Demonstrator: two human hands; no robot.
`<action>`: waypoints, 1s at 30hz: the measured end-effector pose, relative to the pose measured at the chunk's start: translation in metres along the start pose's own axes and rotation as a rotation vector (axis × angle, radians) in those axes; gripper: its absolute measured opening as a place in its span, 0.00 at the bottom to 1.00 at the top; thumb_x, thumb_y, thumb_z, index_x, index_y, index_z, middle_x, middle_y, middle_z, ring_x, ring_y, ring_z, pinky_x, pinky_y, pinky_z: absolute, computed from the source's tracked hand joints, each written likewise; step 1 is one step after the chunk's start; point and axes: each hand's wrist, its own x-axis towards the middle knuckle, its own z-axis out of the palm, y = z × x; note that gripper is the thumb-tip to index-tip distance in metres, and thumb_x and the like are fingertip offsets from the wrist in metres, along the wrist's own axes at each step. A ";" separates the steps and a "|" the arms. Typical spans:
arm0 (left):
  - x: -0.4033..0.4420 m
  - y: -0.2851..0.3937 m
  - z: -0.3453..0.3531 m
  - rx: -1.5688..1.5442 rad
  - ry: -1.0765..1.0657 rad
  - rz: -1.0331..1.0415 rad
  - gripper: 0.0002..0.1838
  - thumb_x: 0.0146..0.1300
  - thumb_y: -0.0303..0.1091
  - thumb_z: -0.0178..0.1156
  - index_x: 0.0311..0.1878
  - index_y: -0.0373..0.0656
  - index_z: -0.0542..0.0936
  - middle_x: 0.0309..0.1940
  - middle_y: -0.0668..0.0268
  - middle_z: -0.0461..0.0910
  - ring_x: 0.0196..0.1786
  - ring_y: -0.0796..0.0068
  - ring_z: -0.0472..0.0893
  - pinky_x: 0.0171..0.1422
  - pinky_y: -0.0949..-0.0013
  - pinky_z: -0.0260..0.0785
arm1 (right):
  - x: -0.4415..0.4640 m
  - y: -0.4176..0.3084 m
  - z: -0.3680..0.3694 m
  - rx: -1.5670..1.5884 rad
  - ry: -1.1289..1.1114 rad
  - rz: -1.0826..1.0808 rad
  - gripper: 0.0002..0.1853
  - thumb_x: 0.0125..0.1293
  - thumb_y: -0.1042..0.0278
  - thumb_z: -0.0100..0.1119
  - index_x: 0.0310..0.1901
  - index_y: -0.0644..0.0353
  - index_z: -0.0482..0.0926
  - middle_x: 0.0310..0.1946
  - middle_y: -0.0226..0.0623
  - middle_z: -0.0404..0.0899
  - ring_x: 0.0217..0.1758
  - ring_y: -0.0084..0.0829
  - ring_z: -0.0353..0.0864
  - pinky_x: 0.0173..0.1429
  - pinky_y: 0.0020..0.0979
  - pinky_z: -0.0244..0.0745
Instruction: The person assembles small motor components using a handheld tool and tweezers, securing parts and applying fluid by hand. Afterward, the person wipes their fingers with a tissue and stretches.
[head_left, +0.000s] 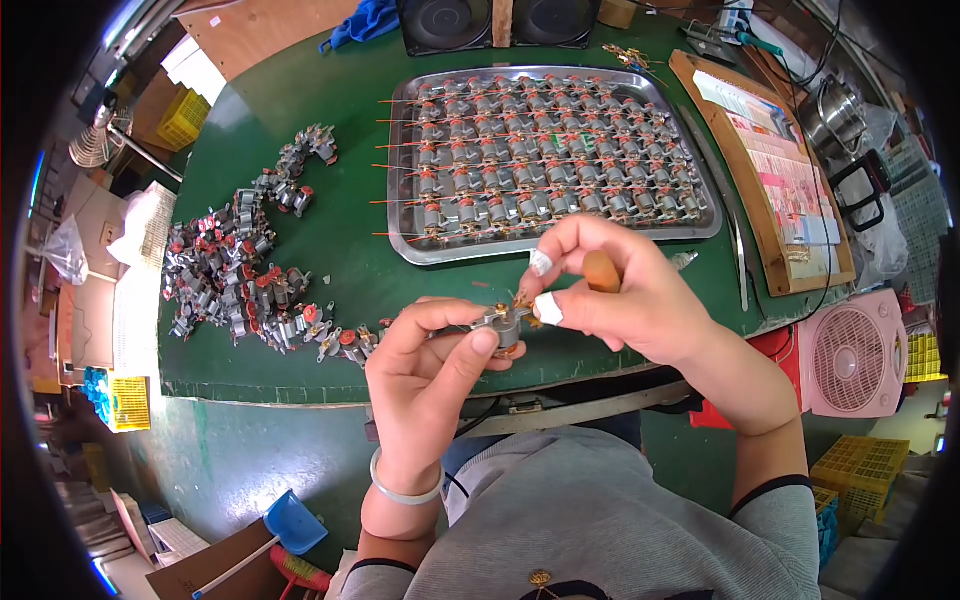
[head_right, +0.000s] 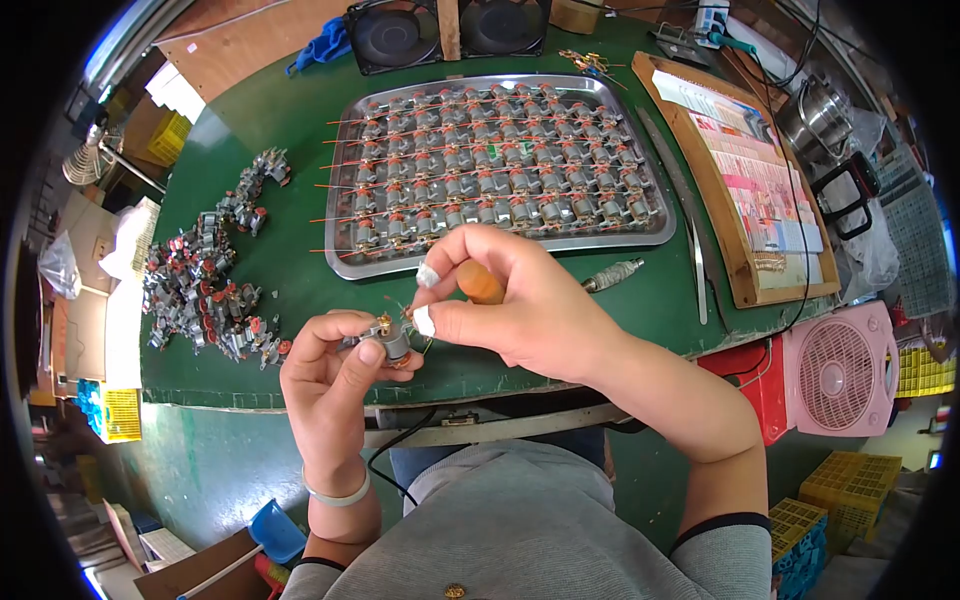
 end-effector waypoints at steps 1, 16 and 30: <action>0.001 0.000 0.001 -0.005 -0.011 -0.003 0.08 0.60 0.20 0.54 0.42 0.30 0.71 0.36 0.57 0.77 0.38 0.67 0.81 0.41 0.72 0.77 | 0.000 0.000 0.001 0.038 -0.014 0.048 0.13 0.53 0.74 0.59 0.41 0.60 0.70 0.36 0.33 0.77 0.23 0.12 0.67 0.20 0.15 0.59; 0.009 -0.002 0.008 -0.064 0.007 -0.014 0.07 0.61 0.21 0.55 0.41 0.30 0.71 0.36 0.54 0.78 0.37 0.65 0.81 0.40 0.71 0.78 | -0.007 0.018 0.016 0.318 0.074 0.004 0.14 0.59 0.69 0.60 0.43 0.62 0.68 0.35 0.35 0.77 0.19 0.11 0.66 0.15 0.14 0.57; 0.009 -0.003 0.014 -0.080 0.003 -0.020 0.07 0.61 0.22 0.55 0.41 0.30 0.71 0.36 0.55 0.78 0.37 0.66 0.81 0.41 0.71 0.78 | -0.010 0.017 0.016 0.249 0.130 -0.024 0.14 0.57 0.69 0.62 0.42 0.60 0.68 0.37 0.31 0.76 0.22 0.09 0.66 0.16 0.14 0.57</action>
